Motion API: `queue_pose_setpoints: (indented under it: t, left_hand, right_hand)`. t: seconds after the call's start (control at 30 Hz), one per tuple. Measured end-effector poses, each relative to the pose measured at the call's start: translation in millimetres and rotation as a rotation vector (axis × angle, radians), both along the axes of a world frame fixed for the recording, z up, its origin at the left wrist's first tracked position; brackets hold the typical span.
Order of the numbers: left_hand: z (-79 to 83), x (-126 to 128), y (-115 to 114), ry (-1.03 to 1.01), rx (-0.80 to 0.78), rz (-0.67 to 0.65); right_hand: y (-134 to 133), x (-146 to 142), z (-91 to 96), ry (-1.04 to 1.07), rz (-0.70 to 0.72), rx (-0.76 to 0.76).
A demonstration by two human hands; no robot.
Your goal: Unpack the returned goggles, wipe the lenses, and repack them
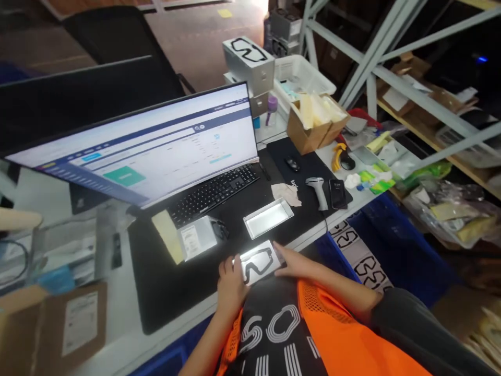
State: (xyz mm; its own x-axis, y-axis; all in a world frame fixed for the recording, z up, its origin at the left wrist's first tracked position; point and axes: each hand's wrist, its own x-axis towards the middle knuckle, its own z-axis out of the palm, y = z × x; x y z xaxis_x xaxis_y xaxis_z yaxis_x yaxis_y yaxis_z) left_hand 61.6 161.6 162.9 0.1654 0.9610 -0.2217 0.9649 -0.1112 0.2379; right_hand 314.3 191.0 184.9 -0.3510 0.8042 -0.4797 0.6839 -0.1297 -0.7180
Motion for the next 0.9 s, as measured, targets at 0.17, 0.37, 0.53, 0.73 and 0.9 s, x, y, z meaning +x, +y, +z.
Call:
queue_pose_setpoints:
  t: [0.17,0.37,0.53,0.73,0.9]
  left_hand:
    - [6.5,-5.9,5.4,-0.055,0.041,-0.195]
    - [24.3,34.7,20.8,-0.09,0.102,-0.502]
    - [33.5,84.8,28.9,-0.136,0.17,-0.73]
    - [27.8,145.4,29.6,-0.35,0.328,-0.676]
    - [-17.7,235.5,27.3,-0.321,-0.085,-0.605]
  right_hand:
    - [-25.7,-9.2,6.9,-0.084,0.022,0.266]
    - [-45.6,-10.0,20.8,-0.389,0.097,0.407]
    - [-74.5,37.5,25.5,-0.373,-0.118,0.382]
    - [-127.3,136.8,11.6,-0.233,-0.519,0.316]
    - [-208.5,259.5,-18.1,-0.269,-1.01,0.066]
